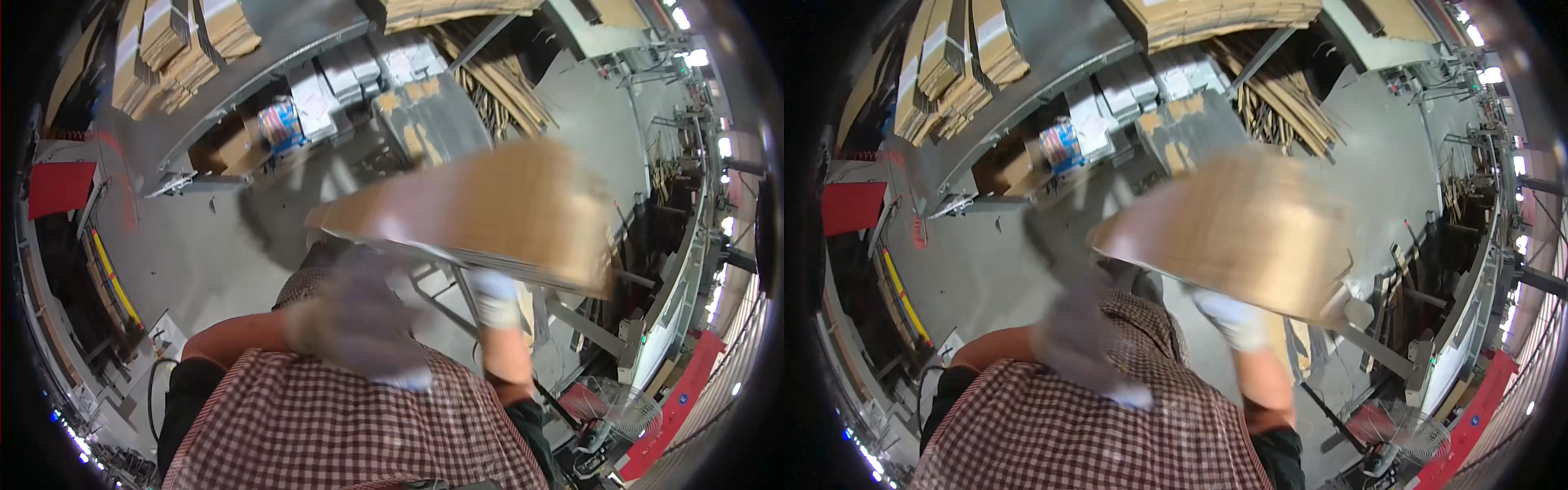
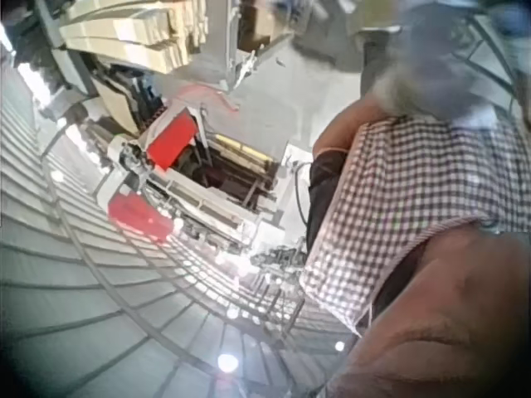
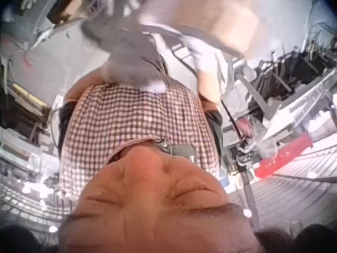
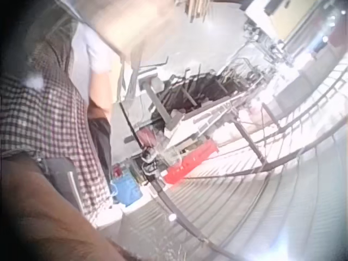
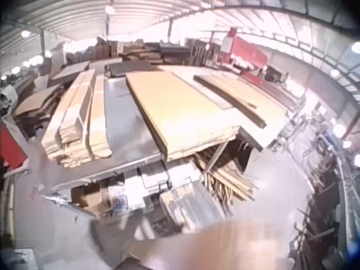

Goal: Wrapping bundles of wooden or composite slats in cardboard and securing them with tape using a manual dispenser.

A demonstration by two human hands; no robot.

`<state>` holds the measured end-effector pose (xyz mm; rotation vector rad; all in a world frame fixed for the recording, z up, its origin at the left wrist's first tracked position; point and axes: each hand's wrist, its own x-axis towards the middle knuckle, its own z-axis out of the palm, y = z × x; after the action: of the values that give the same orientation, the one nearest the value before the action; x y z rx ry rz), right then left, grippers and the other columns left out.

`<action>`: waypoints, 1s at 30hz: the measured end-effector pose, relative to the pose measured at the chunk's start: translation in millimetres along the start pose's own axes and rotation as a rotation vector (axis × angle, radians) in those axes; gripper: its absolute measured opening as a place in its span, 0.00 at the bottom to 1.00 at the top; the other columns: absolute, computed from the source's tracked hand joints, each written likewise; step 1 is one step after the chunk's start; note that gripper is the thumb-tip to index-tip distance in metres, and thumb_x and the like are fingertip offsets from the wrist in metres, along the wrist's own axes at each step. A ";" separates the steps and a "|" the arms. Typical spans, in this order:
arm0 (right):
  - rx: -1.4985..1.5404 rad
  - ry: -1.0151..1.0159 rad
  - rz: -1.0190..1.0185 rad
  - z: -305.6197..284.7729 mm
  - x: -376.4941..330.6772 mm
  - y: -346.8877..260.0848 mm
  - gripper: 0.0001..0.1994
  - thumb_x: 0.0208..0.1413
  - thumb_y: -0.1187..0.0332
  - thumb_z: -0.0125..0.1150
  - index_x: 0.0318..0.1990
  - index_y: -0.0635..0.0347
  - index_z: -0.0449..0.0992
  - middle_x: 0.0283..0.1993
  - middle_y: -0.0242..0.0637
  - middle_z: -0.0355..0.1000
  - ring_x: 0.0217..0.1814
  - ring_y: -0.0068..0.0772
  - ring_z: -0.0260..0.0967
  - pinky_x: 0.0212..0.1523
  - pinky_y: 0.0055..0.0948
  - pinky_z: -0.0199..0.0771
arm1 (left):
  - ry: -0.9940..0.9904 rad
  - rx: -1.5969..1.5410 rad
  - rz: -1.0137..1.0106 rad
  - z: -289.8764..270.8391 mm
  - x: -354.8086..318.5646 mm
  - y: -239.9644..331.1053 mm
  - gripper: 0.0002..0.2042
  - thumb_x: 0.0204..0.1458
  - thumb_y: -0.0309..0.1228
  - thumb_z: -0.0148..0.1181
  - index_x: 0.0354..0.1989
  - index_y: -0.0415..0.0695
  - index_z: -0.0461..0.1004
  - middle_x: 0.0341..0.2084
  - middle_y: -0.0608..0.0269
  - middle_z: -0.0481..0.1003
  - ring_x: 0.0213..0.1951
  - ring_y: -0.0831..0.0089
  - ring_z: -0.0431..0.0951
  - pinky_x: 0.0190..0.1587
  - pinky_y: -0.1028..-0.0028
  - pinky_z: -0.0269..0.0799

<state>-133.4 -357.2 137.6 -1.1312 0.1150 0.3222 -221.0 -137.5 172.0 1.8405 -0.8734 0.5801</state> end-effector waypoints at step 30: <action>-0.531 0.031 -0.240 58.6 141.6 54.9 0.15 0.63 0.82 0.54 0.56 0.65 0.74 0.50 0.35 0.75 0.49 0.23 0.71 0.51 0.23 0.71 | 1.205 -1.712 -0.654 -139.9 -94.8 -345.1 0.29 0.65 0.51 0.48 0.65 0.40 0.64 0.61 0.47 0.70 0.63 0.50 0.70 0.64 0.46 0.69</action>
<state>-20.5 -255.6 79.1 -1.6593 -0.0862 0.1193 -13.1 110.1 -35.6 -0.0311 0.2219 0.2005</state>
